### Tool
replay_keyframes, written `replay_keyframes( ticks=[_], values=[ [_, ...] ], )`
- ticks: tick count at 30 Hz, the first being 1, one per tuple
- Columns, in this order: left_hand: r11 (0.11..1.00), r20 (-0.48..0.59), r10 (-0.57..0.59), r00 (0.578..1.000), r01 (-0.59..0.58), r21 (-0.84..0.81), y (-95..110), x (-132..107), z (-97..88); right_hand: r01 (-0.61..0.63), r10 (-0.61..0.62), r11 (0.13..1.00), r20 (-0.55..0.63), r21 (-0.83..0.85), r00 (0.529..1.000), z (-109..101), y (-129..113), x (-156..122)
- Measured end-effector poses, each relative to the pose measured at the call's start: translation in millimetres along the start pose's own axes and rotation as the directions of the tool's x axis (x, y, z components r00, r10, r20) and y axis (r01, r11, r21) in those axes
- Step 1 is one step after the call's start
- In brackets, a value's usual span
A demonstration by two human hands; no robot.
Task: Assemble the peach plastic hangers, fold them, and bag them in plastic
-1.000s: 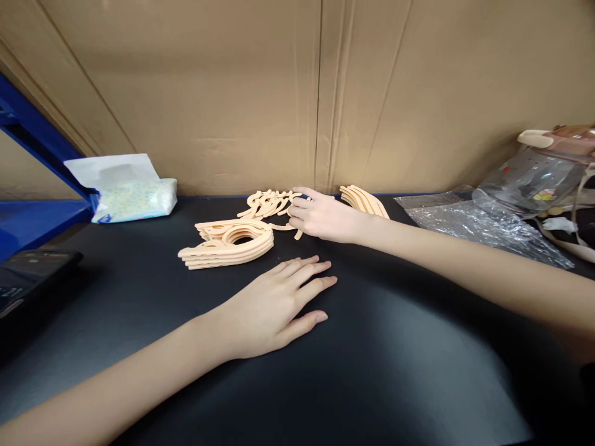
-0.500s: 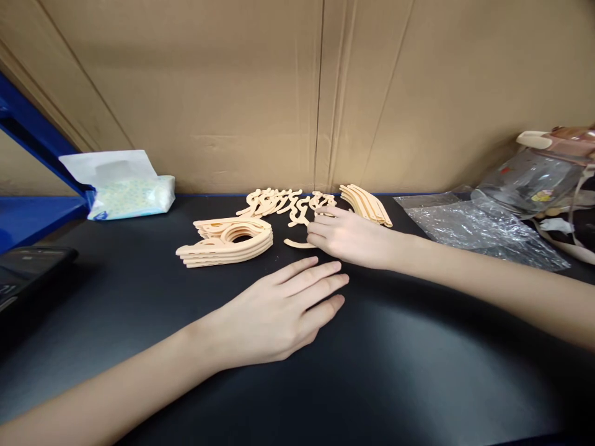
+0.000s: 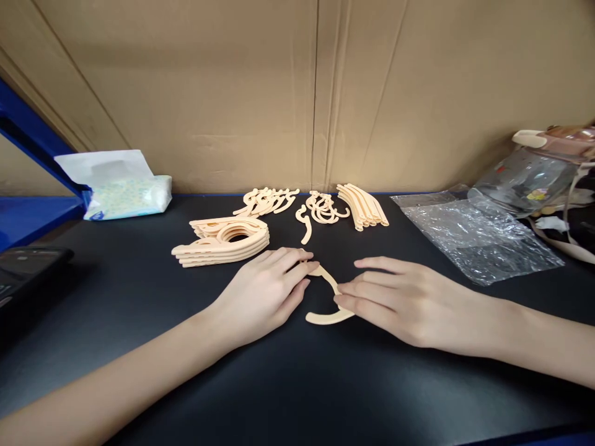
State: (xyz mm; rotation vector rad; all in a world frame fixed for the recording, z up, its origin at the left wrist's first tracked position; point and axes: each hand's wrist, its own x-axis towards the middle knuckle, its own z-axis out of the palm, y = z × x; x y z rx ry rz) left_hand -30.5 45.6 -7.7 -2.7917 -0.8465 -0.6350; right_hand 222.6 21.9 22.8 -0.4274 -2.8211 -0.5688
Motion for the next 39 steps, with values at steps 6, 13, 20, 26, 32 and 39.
replay_keyframes(
  ticks=[6, 13, 20, 26, 32, 39],
  values=[
    [0.992, -0.018, 0.079, 0.997, -0.081, -0.098, 2, 1, -3.1, -0.139, 0.143, 0.979, -0.016, 0.15, 0.99, 12, 26, -4],
    [0.968, -0.002, 0.108, 0.994, -0.106, -0.226, 4, 2, -11.0, -0.297, 0.3, 0.696, 0.111, 0.653, 0.948, 21, 40, 20],
    [0.96, 0.001, 0.262, 0.965, -0.26, -0.106, 7, 3, -12.9, -0.265, 0.263, 0.934, 0.041, 0.241, 0.964, 56, 67, 42],
    [0.956, -0.02, 0.263, 0.965, -0.263, -0.129, 7, 3, -12.6, -0.277, 0.271, 0.953, 0.063, 0.122, 0.961, 66, 65, 62],
    [0.955, -0.017, 0.268, 0.963, -0.268, -0.13, 7, 3, -11.9, -0.334, 0.328, 0.942, 0.111, 0.038, 0.938, 76, 69, 77],
    [0.953, 0.007, 0.265, 0.964, -0.26, -0.153, 6, 3, -11.4, -0.378, 0.373, 0.924, 0.084, 0.06, 0.924, 89, 76, 86]
  ],
)
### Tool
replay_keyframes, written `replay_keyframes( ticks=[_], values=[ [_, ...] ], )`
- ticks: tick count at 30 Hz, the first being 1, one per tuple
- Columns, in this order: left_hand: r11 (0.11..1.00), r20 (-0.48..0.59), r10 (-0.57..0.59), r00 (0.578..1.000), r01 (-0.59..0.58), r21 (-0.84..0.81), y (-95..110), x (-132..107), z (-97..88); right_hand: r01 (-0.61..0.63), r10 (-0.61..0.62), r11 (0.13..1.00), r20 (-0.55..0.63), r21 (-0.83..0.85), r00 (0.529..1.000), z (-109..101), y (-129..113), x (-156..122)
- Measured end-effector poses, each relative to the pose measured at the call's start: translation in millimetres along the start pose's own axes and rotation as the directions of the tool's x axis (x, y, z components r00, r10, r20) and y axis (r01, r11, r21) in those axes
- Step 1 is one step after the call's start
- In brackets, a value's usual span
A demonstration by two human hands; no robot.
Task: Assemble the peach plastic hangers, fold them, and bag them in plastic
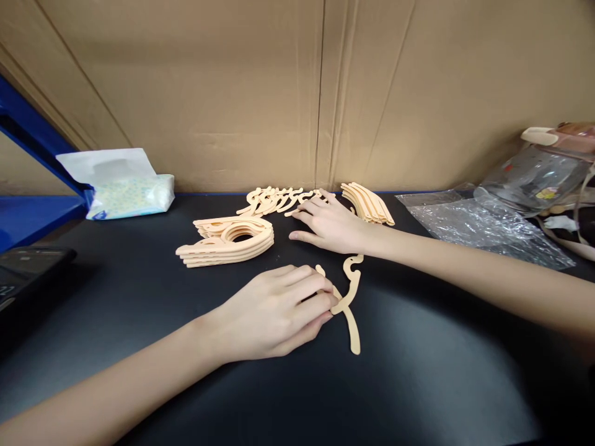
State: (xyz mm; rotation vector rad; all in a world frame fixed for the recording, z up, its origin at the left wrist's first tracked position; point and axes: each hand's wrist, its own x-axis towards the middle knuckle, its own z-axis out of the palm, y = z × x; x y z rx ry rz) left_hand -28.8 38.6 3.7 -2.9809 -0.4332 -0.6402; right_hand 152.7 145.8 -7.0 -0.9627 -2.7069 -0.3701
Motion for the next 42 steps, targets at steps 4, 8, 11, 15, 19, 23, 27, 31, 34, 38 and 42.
replay_keyframes(
  ticks=[4, 8, 11, 15, 19, 23, 27, 31, 34, 38, 42],
  values=[
    [1.0, 0.007, 0.003, 1.0, -0.003, -0.017, 0, 0, 0.3, -0.003, 0.003, 1.0, -0.019, 0.01, 1.0, 3, -2, 3],
    [1.0, 0.008, 0.0, 1.0, 0.001, -0.023, 0, 0, 0.3, -0.014, 0.014, 1.0, -0.019, 0.009, 1.0, 4, -3, 5],
    [1.0, 0.013, -0.009, 1.0, 0.009, -0.02, 0, -1, 0.3, -0.011, 0.012, 1.0, -0.014, 0.017, 1.0, 4, -3, 8],
    [1.0, 0.025, -0.003, 1.0, 0.004, -0.018, -1, 0, 0.5, -0.018, 0.019, 0.999, -0.021, 0.042, 1.0, 5, -2, 11],
    [1.0, 0.03, -0.016, 0.999, 0.016, 0.004, -1, 1, 1.2, -0.013, 0.015, 0.997, -0.021, 0.083, 1.0, 6, -2, 11],
    [1.0, 0.019, -0.011, 1.0, 0.011, 0.012, -1, 0, 2.1, 0.008, -0.007, 0.993, -0.014, 0.119, 1.0, 6, -3, 11],
    [1.0, 0.021, -0.019, 1.0, 0.019, 0.008, -1, -1, 2.0, 0.036, -0.033, 0.989, -0.023, 0.142, 0.999, 2, 2, 8],
    [0.999, 0.028, -0.03, 0.999, 0.03, -0.012, -2, -1, 2.1, 0.07, -0.061, 0.993, -0.085, 0.098, 0.995, -8, 19, -4],
    [0.998, 0.055, -0.041, 0.998, 0.043, -0.035, -4, -3, 2.9, 0.013, -0.007, 0.998, -0.089, 0.063, 0.996, -18, 38, -16],
    [0.995, 0.156, -0.065, 0.986, 0.077, -0.069, -7, -5, 3.4, -0.066, 0.07, 0.996, -0.054, 0.061, 0.996, -25, 59, -26],
    [0.99, 0.208, -0.085, 0.974, 0.107, -0.093, -8, -4, 2.7, -0.087, 0.089, 0.995, -0.038, 0.057, 0.995, -22, 66, -28]
  ],
)
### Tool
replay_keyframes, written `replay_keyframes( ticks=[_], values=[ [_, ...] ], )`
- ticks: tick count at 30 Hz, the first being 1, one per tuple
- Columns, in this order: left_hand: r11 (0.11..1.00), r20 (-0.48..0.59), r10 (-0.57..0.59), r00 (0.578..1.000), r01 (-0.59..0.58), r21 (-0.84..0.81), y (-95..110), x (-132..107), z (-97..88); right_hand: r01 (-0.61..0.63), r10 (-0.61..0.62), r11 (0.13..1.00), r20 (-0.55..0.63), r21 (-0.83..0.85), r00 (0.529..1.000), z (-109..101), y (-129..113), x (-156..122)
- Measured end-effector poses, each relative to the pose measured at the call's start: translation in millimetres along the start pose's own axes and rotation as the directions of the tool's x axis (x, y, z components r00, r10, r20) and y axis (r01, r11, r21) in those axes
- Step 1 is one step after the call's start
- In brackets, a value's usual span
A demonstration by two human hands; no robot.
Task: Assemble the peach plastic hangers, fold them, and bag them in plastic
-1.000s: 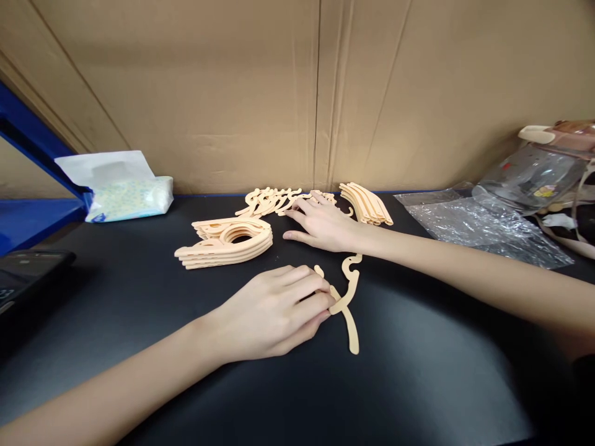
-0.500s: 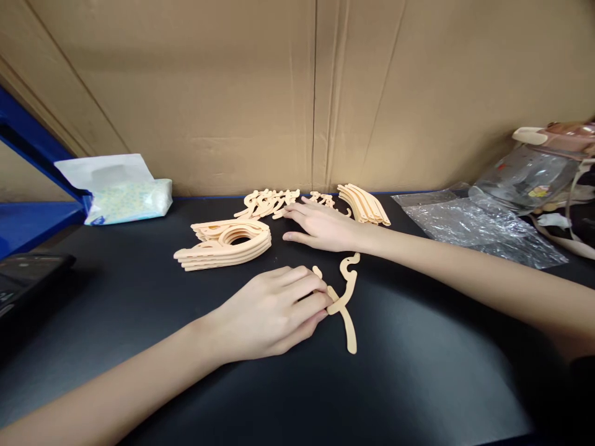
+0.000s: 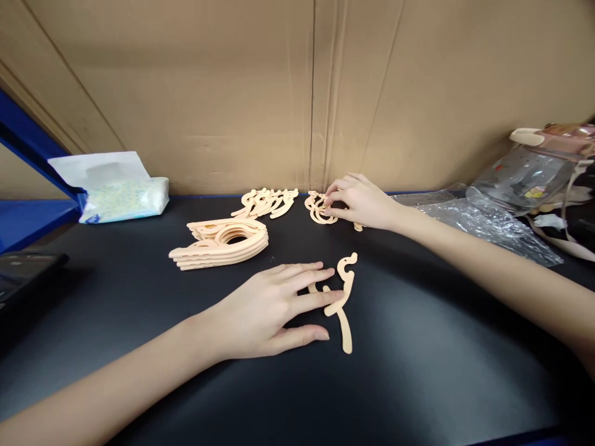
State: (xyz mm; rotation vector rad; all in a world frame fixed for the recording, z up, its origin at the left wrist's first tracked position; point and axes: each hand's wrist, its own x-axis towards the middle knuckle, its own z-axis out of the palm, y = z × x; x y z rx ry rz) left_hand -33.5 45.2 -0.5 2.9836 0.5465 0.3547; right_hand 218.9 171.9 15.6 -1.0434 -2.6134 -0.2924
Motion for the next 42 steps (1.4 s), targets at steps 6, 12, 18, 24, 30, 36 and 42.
replay_keyframes(
  ticks=[6, 12, 18, 24, 30, 36, 42],
  values=[
    [0.999, -0.051, 0.006, 0.999, -0.008, -0.034, -1, 0, 0.1, -0.033, 0.033, 0.999, -0.032, -0.006, 0.999, 17, -5, 3],
    [0.992, -0.064, -0.021, 0.998, 0.013, -0.127, 0, 0, 0.6, -0.075, 0.076, 0.997, -0.08, 0.01, 0.994, 23, -10, 3],
    [0.961, -0.067, -0.103, 0.992, 0.082, -0.264, -1, -2, 1.6, -0.13, 0.14, 0.987, -0.109, 0.094, 0.984, 26, -11, 4],
    [0.963, -0.061, -0.102, 0.993, 0.084, -0.254, 0, 0, 0.0, -0.237, 0.287, 0.923, -0.13, 0.303, 0.949, 26, -2, 8],
    [0.969, -0.062, -0.1, 0.993, 0.083, -0.234, 1, -1, -0.7, -0.282, 0.389, 0.771, -0.071, 0.571, 0.918, 15, 0, 13],
    [0.96, -0.06, -0.163, 0.985, 0.144, -0.24, 1, 0, 1.3, -0.194, 0.365, 0.739, -0.14, 0.645, 0.92, -24, -11, 12],
    [0.958, -0.213, -0.283, 0.935, 0.267, -0.101, -3, -1, 4.7, -0.048, 0.086, 0.982, -0.202, 0.183, 0.976, -46, -55, -27]
  ],
)
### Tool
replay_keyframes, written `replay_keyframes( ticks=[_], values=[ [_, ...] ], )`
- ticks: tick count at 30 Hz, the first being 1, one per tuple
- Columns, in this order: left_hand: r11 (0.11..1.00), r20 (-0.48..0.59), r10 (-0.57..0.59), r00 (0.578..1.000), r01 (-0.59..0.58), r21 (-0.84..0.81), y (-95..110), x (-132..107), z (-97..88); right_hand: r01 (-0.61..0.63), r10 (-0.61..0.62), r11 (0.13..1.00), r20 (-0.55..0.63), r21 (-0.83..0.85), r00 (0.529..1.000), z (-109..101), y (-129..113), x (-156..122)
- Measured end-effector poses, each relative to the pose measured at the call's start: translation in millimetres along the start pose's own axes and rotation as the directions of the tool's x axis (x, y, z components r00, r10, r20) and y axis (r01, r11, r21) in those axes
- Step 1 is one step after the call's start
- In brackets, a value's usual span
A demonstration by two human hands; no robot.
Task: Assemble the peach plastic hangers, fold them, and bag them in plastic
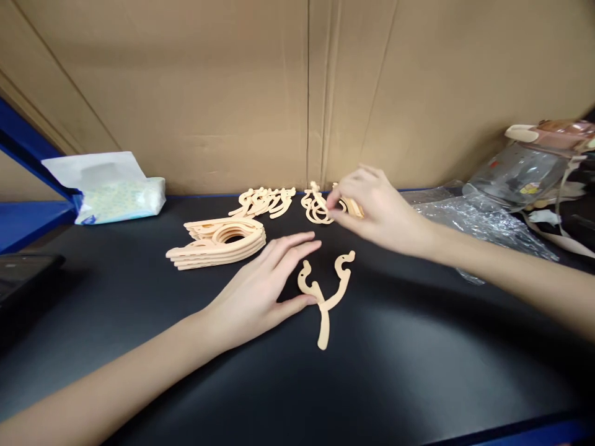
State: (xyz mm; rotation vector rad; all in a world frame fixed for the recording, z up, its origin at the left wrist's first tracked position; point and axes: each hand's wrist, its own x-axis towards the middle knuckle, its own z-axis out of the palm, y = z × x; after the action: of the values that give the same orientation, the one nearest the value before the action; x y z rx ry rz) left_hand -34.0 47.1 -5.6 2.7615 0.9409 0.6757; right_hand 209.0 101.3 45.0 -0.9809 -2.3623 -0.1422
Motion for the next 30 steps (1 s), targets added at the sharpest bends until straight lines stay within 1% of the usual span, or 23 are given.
replay_keyframes(
  ticks=[1, 3, 5, 7, 10, 13, 16, 20, 22, 24, 26, 27, 29, 30],
  values=[
    [0.999, -0.027, -0.012, 1.0, 0.012, 0.031, -1, 0, 0.5, 0.046, -0.044, 0.998, 0.046, -0.04, 0.998, 1, -8, -11],
    [0.997, -0.067, -0.032, 0.997, 0.036, 0.072, -2, 1, 1.3, 0.129, -0.119, 0.987, 0.099, -0.095, 0.988, 4, -21, -31],
    [0.995, -0.076, -0.043, 0.996, 0.049, 0.087, -2, 1, 1.9, 0.197, -0.18, 0.97, 0.125, -0.144, 0.976, 7, -30, -48],
    [0.995, -0.058, -0.033, 0.998, 0.039, 0.097, -2, 1, 2.5, 0.257, -0.231, 0.948, 0.146, -0.188, 0.962, 9, -37, -60],
    [0.992, -0.022, 0.035, 0.999, -0.032, 0.119, -3, 1, 3.8, 0.331, -0.3, 0.919, 0.164, -0.213, 0.94, 9, -43, -68],
    [0.988, 0.005, 0.107, 0.994, -0.107, 0.112, -5, 0, 5.2, 0.376, -0.343, 0.898, 0.174, -0.227, 0.923, 8, -48, -71],
    [0.989, 0.033, 0.127, 0.991, -0.129, 0.066, -7, 0, 5.7, 0.394, -0.358, 0.89, 0.18, -0.231, 0.916, 8, -50, -73],
    [0.989, 0.038, 0.136, 0.99, -0.138, 0.058, -8, 0, 4.7, 0.38, -0.351, 0.901, 0.165, -0.208, 0.922, 7, -52, -75],
    [0.987, 0.047, 0.137, 0.989, -0.14, 0.073, -8, 1, 4.2, 0.366, -0.341, 0.916, 0.159, -0.164, 0.926, 6, -52, -75],
    [0.987, 0.055, 0.135, 0.989, -0.139, 0.078, -7, 1, 3.8, 0.331, -0.314, 0.938, 0.15, -0.105, 0.937, 3, -45, -71],
    [0.988, 0.055, 0.135, 0.989, -0.138, 0.074, -7, 1, 3.6, 0.265, -0.253, 0.96, 0.133, -0.088, 0.958, 0, -31, -63],
    [0.988, 0.053, 0.134, 0.99, -0.137, 0.071, -7, 1, 3.5, 0.223, -0.211, 0.968, 0.11, -0.114, 0.971, -1, -20, -58],
    [0.988, 0.052, 0.133, 0.99, -0.136, 0.071, -7, 1, 3.4, 0.086, -0.076, 0.978, 0.059, -0.189, 0.995, -3, 6, -46],
    [0.988, 0.052, 0.133, 0.99, -0.136, 0.072, -7, 1, 3.3, 0.015, -0.002, 0.974, 0.055, -0.227, 0.998, -3, 21, -41]
  ],
)
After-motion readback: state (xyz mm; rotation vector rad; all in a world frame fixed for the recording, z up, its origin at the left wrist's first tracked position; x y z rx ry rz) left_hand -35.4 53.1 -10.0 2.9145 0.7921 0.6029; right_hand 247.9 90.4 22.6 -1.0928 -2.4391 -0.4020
